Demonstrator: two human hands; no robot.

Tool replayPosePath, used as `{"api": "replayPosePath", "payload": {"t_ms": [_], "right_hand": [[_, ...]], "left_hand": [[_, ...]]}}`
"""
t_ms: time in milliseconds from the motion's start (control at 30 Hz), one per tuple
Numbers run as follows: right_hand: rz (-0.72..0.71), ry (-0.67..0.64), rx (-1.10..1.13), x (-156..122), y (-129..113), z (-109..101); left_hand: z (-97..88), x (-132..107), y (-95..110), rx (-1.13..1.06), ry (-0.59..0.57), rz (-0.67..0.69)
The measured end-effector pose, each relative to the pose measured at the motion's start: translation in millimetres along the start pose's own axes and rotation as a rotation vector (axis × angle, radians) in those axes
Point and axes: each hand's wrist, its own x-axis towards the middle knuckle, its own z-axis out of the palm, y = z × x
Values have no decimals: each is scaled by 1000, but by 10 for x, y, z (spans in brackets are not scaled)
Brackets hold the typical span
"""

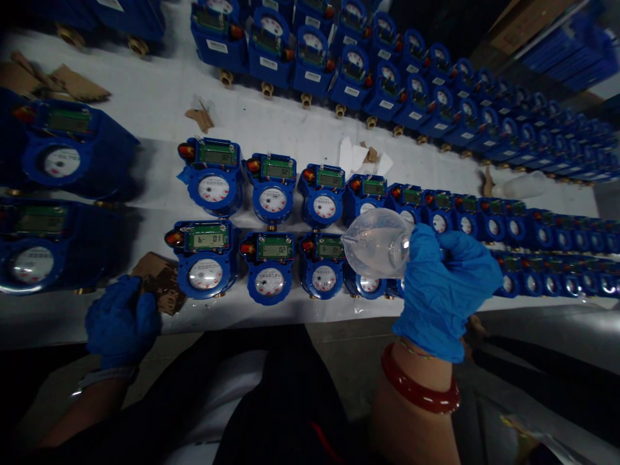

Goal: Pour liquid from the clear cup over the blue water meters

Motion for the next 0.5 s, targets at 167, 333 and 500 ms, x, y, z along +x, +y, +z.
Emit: {"api": "replayPosePath", "payload": {"t_ms": [167,333,500], "right_hand": [[-11,25,11,25,-22,-23],[-54,18,0,42,-9,-25],[-53,39,16,63,38,-14]], "left_hand": [[8,-8,-8,-15,2,-13],[-8,1,21,-10,3,-3],[-30,17,35,-2,-5,3]]}}
